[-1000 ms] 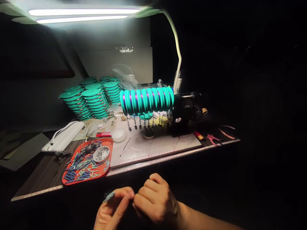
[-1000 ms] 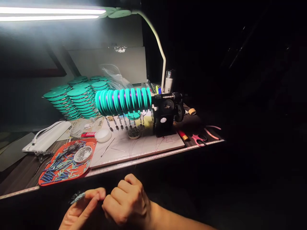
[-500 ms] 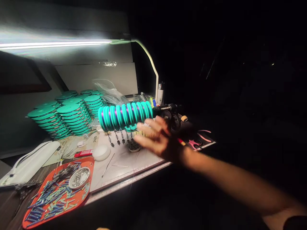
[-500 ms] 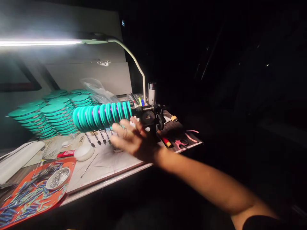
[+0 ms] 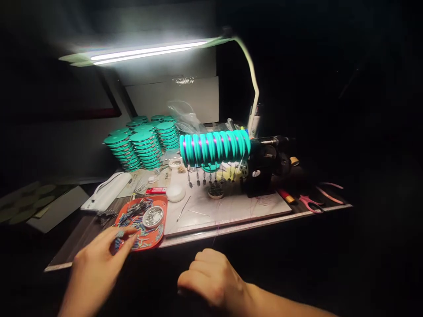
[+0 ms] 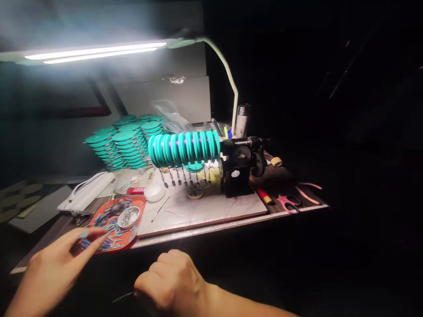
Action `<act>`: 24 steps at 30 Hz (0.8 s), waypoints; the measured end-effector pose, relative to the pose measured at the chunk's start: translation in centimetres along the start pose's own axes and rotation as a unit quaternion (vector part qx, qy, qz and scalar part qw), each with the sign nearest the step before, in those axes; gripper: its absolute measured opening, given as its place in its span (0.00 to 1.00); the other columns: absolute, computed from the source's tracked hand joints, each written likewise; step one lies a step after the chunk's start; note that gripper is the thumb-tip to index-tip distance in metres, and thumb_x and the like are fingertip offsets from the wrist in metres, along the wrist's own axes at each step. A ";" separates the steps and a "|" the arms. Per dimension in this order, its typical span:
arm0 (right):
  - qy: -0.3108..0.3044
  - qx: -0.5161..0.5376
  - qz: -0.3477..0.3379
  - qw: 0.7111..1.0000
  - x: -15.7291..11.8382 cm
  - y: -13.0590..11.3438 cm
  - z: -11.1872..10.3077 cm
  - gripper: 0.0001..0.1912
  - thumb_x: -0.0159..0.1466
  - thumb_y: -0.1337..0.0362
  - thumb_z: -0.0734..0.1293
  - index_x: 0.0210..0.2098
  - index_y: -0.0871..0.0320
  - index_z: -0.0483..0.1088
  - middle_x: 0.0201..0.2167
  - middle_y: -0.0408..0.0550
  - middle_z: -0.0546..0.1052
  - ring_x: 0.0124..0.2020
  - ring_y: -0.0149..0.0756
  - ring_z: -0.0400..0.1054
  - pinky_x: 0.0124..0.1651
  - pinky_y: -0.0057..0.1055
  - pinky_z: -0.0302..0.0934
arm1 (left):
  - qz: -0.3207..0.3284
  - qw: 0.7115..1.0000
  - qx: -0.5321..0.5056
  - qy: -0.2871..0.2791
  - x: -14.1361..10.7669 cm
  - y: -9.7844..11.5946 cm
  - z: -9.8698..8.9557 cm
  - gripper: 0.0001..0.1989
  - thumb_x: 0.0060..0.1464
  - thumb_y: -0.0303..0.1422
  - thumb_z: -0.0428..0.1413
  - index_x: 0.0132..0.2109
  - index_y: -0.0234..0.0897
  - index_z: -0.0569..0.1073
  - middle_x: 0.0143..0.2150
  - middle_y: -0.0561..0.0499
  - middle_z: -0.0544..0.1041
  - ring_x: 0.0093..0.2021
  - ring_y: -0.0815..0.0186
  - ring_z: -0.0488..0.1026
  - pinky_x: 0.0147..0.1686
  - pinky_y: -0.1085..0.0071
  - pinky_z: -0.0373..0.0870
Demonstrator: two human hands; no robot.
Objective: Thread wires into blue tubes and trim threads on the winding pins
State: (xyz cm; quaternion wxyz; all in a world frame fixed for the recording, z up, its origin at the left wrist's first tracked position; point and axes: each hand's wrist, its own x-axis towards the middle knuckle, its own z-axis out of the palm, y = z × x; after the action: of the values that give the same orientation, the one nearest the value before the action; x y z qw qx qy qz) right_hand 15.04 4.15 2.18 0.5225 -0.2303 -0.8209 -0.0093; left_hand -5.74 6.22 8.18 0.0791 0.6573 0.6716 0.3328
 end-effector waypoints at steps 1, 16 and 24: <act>-0.003 0.013 0.016 1.000 -0.1 -0.1 0.0 0.21 0.68 0.66 0.50 0.24 0.61 0.65 0.14 0.41 0.64 0.17 0.28 0.52 0.20 0.27 0.45 | 0.016 0.997 0.069 -0.028 1.2 -0.3 -0.6 0.17 0.40 0.48 0.54 0.30 0.41 0.76 0.28 0.58 0.76 0.30 0.65 0.72 0.29 0.76 0.62; -0.049 0.061 0.087 0.993 -0.8 -0.8 -0.3 0.16 0.66 0.65 0.53 0.26 0.61 0.66 0.17 0.44 0.67 0.20 0.30 0.55 0.24 0.28 0.47 | 0.036 0.944 0.240 -0.223 4.7 -1.9 -0.1 0.10 0.47 0.34 0.49 0.30 0.39 0.74 0.36 0.44 0.78 0.37 0.53 0.74 0.33 0.65 0.63; -0.048 0.066 0.095 0.992 -0.7 -0.7 -0.4 0.15 0.65 0.66 0.54 0.26 0.61 0.66 0.18 0.43 0.68 0.20 0.30 0.55 0.24 0.28 0.48 | 0.043 0.959 0.204 -0.192 4.8 -1.7 0.4 0.06 0.44 0.34 0.51 0.26 0.41 0.72 0.32 0.47 0.77 0.33 0.54 0.73 0.30 0.65 0.61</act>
State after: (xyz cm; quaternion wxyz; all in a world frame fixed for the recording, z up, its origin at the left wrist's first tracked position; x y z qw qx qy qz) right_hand 15.39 3.17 1.96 0.4950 -0.2724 -0.8182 0.1062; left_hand -7.56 10.96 8.55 0.0565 0.7390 0.6686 0.0600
